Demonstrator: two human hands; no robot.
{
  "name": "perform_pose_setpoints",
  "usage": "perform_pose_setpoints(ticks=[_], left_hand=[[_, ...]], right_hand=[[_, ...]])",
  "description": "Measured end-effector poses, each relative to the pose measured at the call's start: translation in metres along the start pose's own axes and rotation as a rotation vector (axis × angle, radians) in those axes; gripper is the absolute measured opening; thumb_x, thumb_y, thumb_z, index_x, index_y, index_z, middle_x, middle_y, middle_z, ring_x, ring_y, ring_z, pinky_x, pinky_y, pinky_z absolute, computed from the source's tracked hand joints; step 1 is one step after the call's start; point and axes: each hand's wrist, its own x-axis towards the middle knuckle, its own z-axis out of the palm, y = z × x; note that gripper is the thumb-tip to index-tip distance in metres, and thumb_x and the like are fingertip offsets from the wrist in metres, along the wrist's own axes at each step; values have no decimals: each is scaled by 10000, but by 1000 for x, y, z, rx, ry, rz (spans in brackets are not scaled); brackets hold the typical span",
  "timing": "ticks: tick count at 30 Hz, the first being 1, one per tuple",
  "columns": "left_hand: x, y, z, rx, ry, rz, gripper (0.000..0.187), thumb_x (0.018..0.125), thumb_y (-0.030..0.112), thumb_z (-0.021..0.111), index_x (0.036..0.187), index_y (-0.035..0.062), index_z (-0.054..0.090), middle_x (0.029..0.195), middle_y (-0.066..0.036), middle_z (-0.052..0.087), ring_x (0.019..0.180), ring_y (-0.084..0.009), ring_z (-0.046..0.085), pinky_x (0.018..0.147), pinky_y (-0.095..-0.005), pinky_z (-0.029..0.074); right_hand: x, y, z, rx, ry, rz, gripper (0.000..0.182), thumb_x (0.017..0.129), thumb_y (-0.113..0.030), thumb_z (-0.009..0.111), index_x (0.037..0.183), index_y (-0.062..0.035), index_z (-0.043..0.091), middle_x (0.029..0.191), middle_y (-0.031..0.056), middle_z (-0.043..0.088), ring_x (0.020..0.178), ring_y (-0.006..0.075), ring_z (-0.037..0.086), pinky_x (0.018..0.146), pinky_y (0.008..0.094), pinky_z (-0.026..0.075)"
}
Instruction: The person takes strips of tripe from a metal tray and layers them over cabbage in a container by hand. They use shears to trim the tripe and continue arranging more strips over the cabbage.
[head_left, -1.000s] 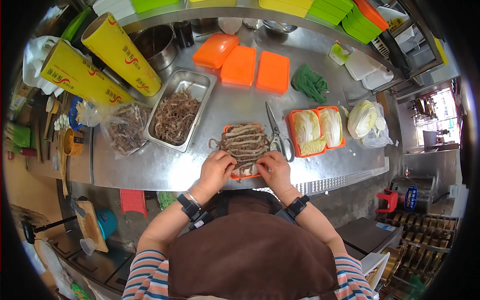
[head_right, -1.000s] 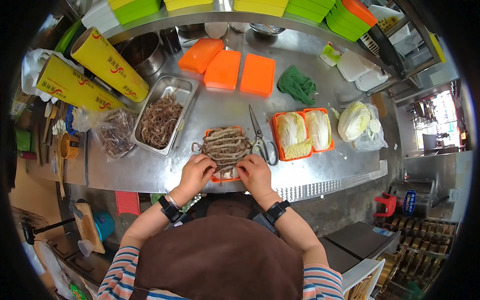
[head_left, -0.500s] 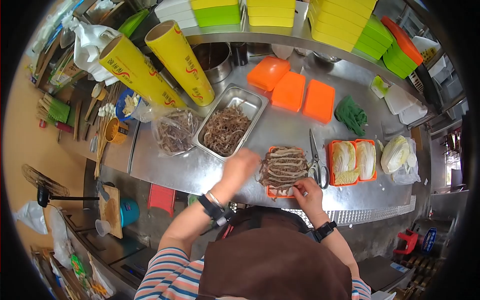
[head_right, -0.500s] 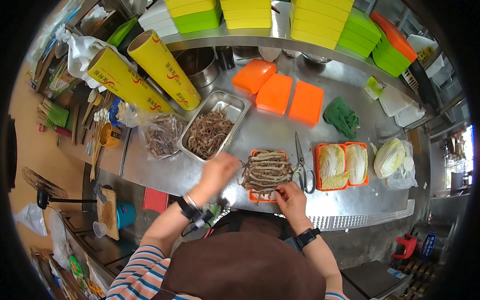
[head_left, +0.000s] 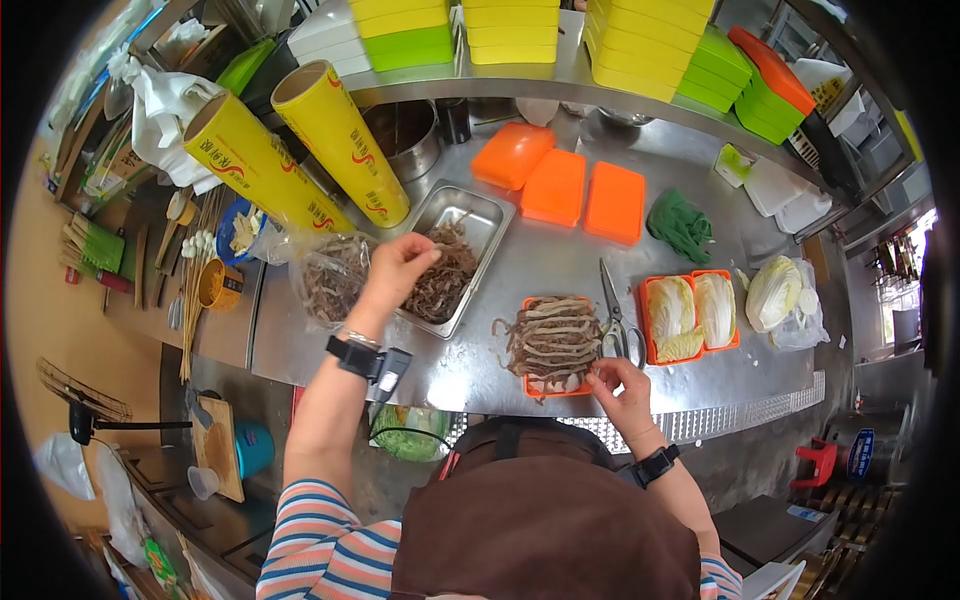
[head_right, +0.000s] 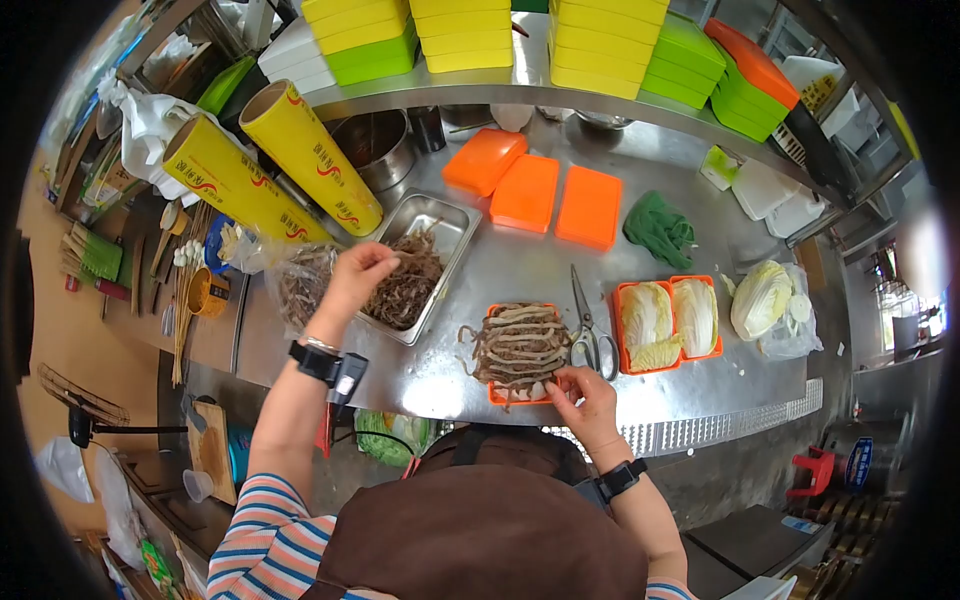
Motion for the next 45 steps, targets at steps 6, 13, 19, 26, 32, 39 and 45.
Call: perform_pose_setpoints(ticks=[6, 13, 19, 26, 32, 39, 45], left_hand=[[-11, 77, -38, -247, -99, 48, 128, 939, 146, 639, 1023, 51, 627, 876, 36, 625, 762, -55, 581, 707, -186, 466], [-21, 128, -70, 45, -97, 219, 120, 922, 76, 640, 1016, 5, 619, 969, 11, 600, 861, -62, 585, 768, -211, 473], [-30, 165, -83, 42, -4, 306, 89, 944, 110, 617, 999, 41, 612, 733, 85, 511, 634, -3, 425, 572, -167, 341], [-31, 214, -103, -83, 75, 349, 115, 952, 135, 611, 1020, 43, 625, 718, 78, 506, 622, -2, 427, 564, -171, 343], [-33, 232, -125, 10, 120, 428, 133, 951, 140, 611, 1046, 49, 631, 730, 80, 521, 639, -1, 445, 581, -171, 356], [-40, 239, -149, -117, 166, 497, 133, 946, 171, 619, 1023, 64, 640, 755, 76, 563, 655, -3, 481, 581, -168, 386], [-50, 230, -169, -233, 232, 449, 156, 979, 168, 572, 1090, 67, 616, 869, 38, 589, 737, -47, 525, 662, -206, 428]], right_hand=[[51, -55, 0, 92, -50, -149, 115, 840, -94, 716, 888, -14, 651, 729, 67, 595, 593, 151, 565, 546, 265, 453], [129, -118, 46, 413, -158, -116, 118, 871, -106, 684, 940, -13, 662, 810, 60, 598, 705, 144, 578, 639, 264, 483], [185, -147, 93, 359, -295, -258, 302, 821, -60, 708, 1116, -49, 642, 973, 19, 567, 777, 108, 555, 719, 230, 483], [203, -155, 152, 246, -350, -231, 638, 709, -80, 769, 1298, -24, 529, 1176, 135, 528, 794, 239, 610, 746, 327, 515], [213, -181, 162, 617, -468, -135, 589, 773, -32, 589, 1354, -41, 497, 1117, 44, 598, 743, 97, 534, 655, 235, 456], [207, -193, 158, 770, -676, 53, 549, 817, -25, 511, 1366, -32, 488, 1132, 19, 630, 743, 57, 530, 664, 207, 439], [206, -171, 192, 578, -661, -24, 260, 923, -74, 547, 1171, -26, 609, 931, 30, 670, 802, 66, 601, 641, 213, 475]])
